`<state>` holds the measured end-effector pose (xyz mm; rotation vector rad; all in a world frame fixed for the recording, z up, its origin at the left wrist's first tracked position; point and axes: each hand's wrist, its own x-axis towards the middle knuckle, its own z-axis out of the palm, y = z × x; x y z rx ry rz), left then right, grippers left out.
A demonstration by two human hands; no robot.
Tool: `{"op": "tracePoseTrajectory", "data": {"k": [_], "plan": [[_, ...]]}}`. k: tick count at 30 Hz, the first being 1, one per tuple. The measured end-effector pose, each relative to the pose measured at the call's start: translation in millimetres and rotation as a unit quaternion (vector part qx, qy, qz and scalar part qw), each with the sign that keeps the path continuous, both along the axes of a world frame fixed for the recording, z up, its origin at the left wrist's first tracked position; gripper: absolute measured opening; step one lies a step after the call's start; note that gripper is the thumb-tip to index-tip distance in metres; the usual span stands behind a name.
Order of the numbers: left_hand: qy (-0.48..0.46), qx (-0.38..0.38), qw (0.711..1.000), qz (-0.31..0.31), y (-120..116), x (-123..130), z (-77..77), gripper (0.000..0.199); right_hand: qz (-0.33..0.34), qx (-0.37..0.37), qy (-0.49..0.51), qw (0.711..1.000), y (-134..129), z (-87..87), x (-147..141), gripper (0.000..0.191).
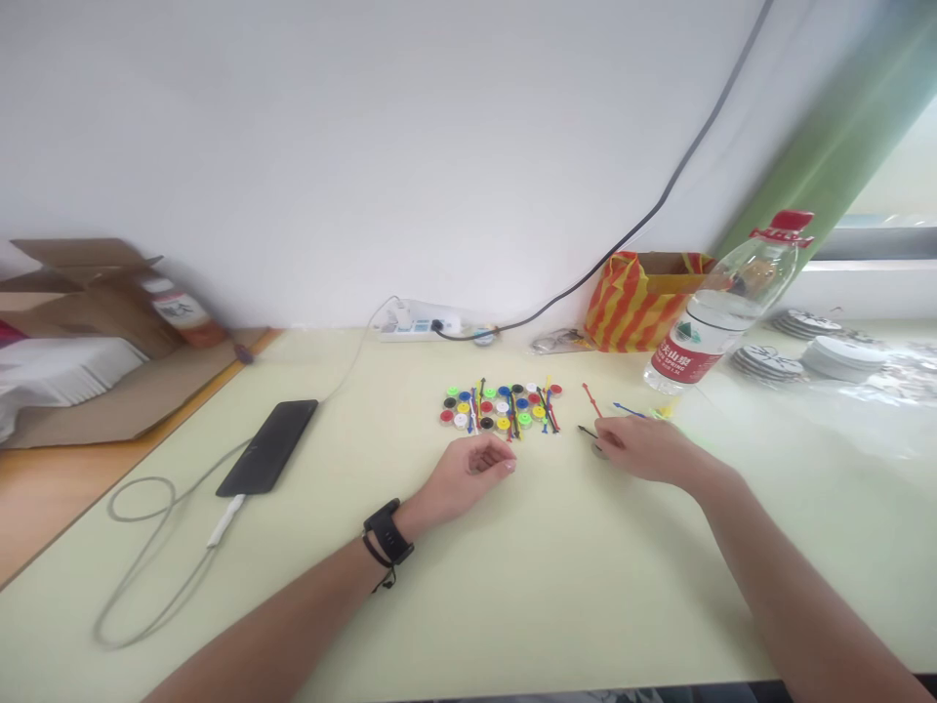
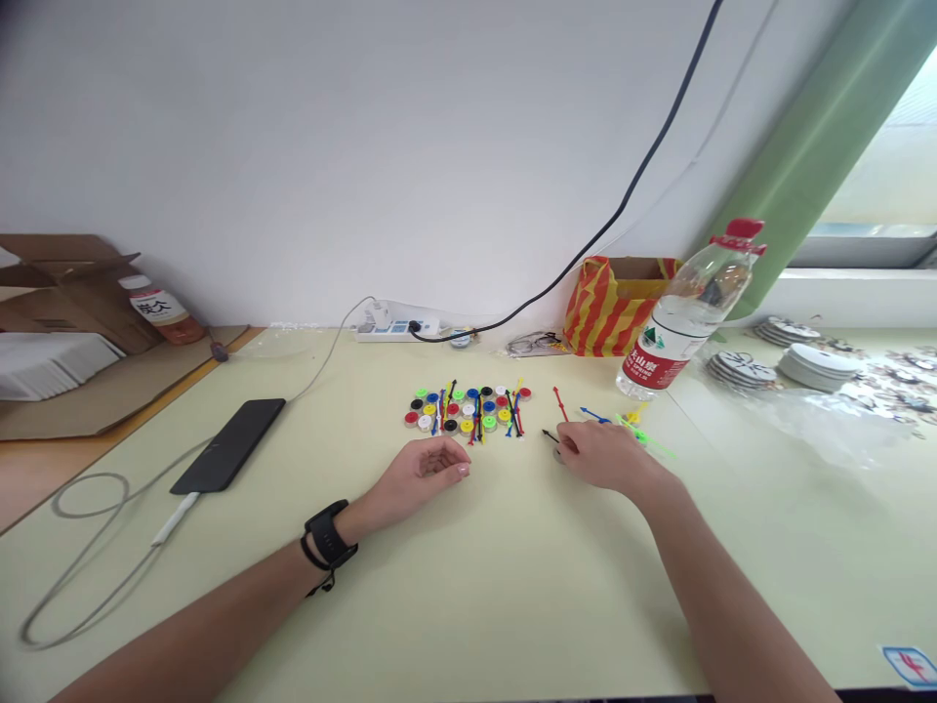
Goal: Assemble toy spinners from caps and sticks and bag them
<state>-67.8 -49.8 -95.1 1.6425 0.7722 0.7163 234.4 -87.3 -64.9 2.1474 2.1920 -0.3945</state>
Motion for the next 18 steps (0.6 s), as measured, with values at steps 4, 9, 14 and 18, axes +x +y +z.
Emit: {"op": "tracePoseTrajectory", "data": {"k": [4,9,14,18], "plan": [[0.002,-0.001,1.000,-0.002,1,0,-0.6,0.022,-0.063,-0.007,-0.046,0.997,7,-6.4,11,0.019],[0.006,-0.003,1.000,-0.004,1,0,0.2,0.021,-0.138,0.002,-0.088,0.986,19,-18.2,23,0.019],[0.007,0.001,1.000,-0.005,0,0,1.7,0.022,-0.204,0.054,-0.108,0.972,23,-23.4,33,0.022],[0.006,0.004,1.000,-0.002,-1,1,2.1,0.023,-0.196,0.107,-0.099,0.970,26,-22.2,33,0.024]]}}
